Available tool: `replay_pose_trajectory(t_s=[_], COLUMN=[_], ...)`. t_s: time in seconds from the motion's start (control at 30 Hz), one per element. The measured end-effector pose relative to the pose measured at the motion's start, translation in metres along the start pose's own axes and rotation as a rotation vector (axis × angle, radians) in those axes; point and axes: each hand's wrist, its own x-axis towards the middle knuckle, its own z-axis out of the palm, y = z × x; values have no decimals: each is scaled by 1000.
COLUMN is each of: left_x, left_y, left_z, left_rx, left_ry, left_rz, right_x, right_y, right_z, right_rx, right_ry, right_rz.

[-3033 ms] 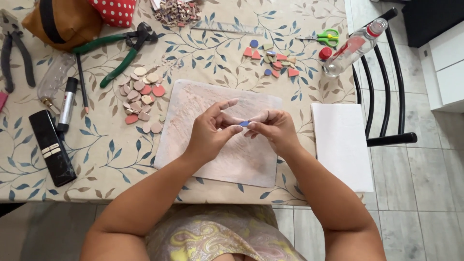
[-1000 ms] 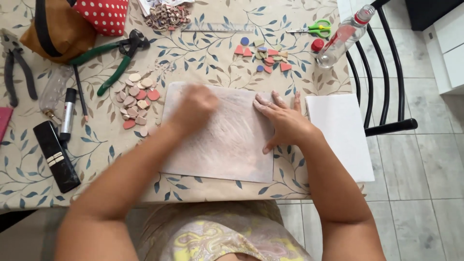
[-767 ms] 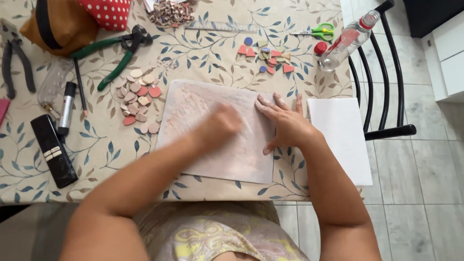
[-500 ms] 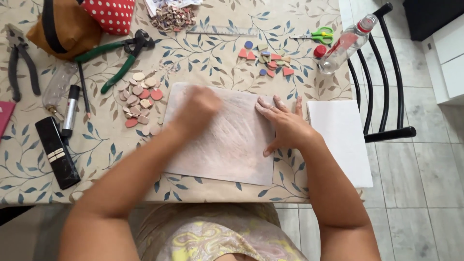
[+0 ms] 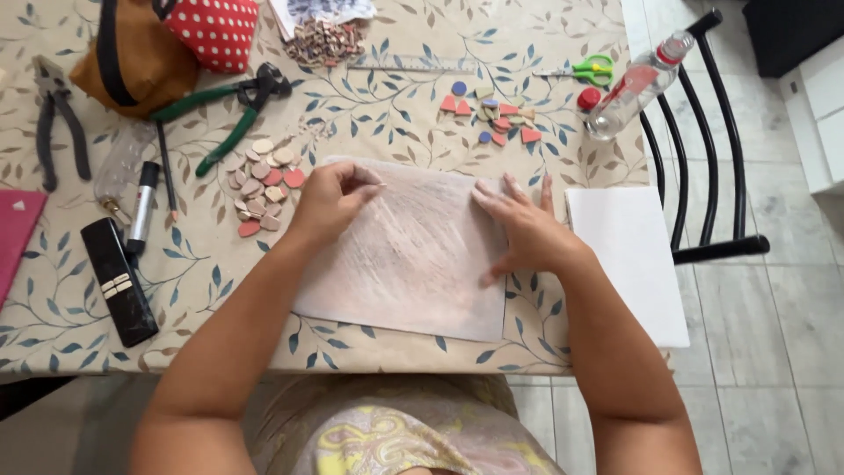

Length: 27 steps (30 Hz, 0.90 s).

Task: The person sands small, heart-shaped wooden pieces on a sanding sheet placed on a table. They pick up each piece, rub it against the sheet, and then place it back down. The process is repeated for multiple pieces.

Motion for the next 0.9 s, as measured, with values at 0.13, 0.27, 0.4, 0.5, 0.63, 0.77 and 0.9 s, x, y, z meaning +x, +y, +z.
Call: replay_pose_trajectory(t_s=[0.13, 0.27, 0.4, 0.5, 0.63, 0.77, 0.9], left_x=[-16, -29, -34, -36, -40, -43, -45], left_y=[4, 7, 13, 17, 23, 37, 28], left_z=[26, 45, 54, 57, 60, 55, 59], left_rx=[-687, -870, -885, -869, -853, -831, -751], left_ry=[-180, -210, -258, -266, -258, -238, -207], left_rz=[-271, -365, -388, -377, -382, -329, -227], right_x=[6, 2, 3, 9, 9, 9, 8], right_y=[-8, -36, -41, -42, -38, -35, -37], right_z=[10, 25, 40, 48, 54, 55, 53], right_rx=[268, 882, 1200, 1281, 1295, 1392, 1451], right_ry=[221, 355, 315, 307, 334, 296, 282], right_rz=[-171, -270, -294, -330, -274, -130, -78])
